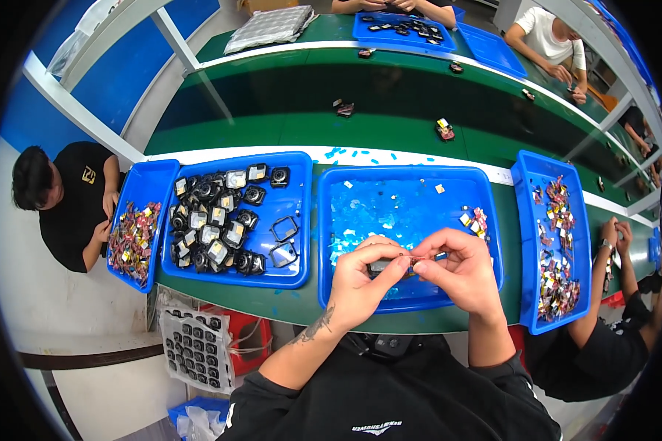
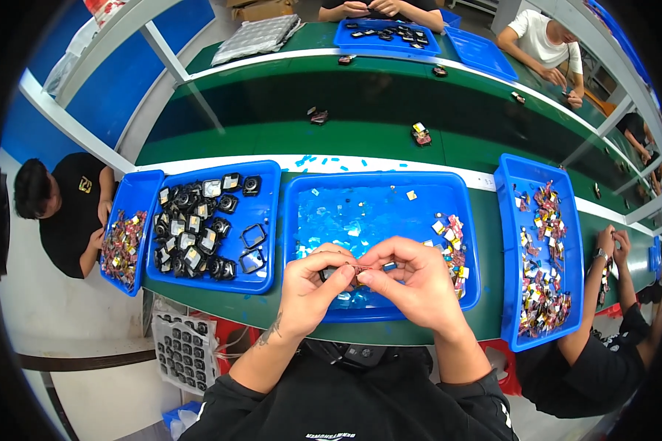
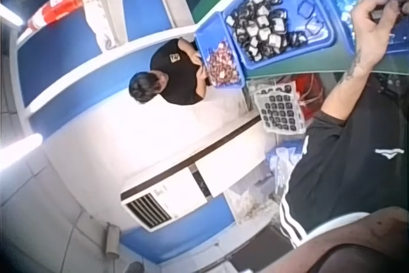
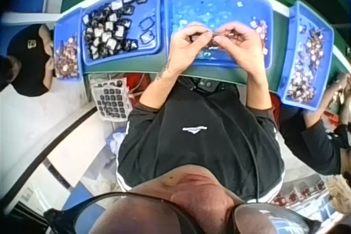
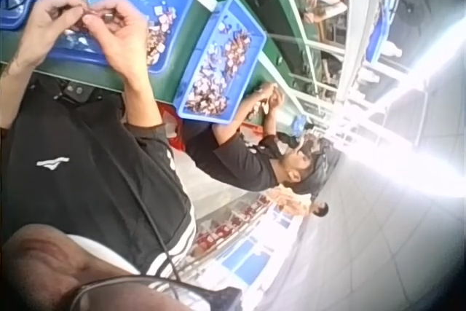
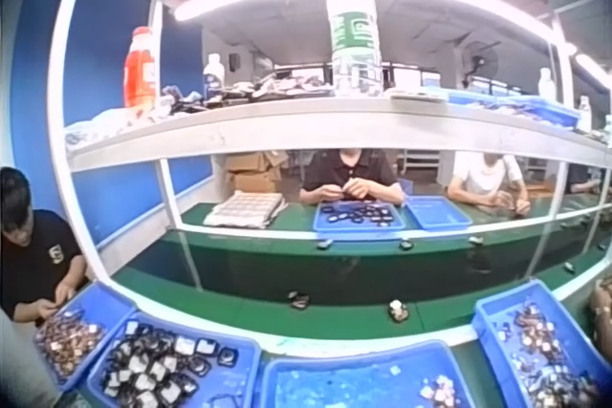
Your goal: The recorder is assembling smartwatch components by applying stickers and sensors to watch bodies at a factory line.
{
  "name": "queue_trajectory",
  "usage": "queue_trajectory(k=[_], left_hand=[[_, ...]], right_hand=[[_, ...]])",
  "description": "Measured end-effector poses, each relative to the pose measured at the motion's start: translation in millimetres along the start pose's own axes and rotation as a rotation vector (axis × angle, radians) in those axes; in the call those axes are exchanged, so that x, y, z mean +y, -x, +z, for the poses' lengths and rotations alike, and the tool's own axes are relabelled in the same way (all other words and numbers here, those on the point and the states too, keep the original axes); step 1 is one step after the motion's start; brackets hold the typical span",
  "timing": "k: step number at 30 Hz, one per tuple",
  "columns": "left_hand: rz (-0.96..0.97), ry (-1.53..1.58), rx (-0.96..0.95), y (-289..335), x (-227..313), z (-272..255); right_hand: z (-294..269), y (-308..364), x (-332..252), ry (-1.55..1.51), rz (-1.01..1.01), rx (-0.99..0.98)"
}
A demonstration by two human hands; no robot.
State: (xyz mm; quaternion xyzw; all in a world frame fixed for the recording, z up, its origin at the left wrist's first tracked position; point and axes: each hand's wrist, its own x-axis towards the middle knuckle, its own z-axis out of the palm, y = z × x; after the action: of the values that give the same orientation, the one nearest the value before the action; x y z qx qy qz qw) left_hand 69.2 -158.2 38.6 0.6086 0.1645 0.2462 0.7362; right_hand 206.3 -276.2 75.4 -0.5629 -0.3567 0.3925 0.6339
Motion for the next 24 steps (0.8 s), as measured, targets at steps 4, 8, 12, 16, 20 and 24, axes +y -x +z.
queue_trajectory(k=[4, 8, 12, 16, 20, 24], left_hand=[[-0.023, 0.115, 0.049, 2, 3, 1], [-0.067, 0.410, -0.009, 1, 0, -1], [-0.073, 0.445, 0.009, 2, -1, -2], [0.006, 0.241, 0.072, 5, -11, -4], [0.073, -0.179, 0.137, 1, 11, -4], [0.221, -0.357, -0.016, -1, 7, -21]], right_hand=[[6, 0, 0, 0.024, 0.004, 0.043], [5, 0, 3, -0.056, 0.019, 0.039], [8, 2, 3, -0.107, 0.038, 0.036], [10, 2, 6, -0.061, 0.035, 0.100], [6, -3, 9, 0.066, -0.003, 0.087], [2, -3, 13, 0.028, 0.102, 0.025]])
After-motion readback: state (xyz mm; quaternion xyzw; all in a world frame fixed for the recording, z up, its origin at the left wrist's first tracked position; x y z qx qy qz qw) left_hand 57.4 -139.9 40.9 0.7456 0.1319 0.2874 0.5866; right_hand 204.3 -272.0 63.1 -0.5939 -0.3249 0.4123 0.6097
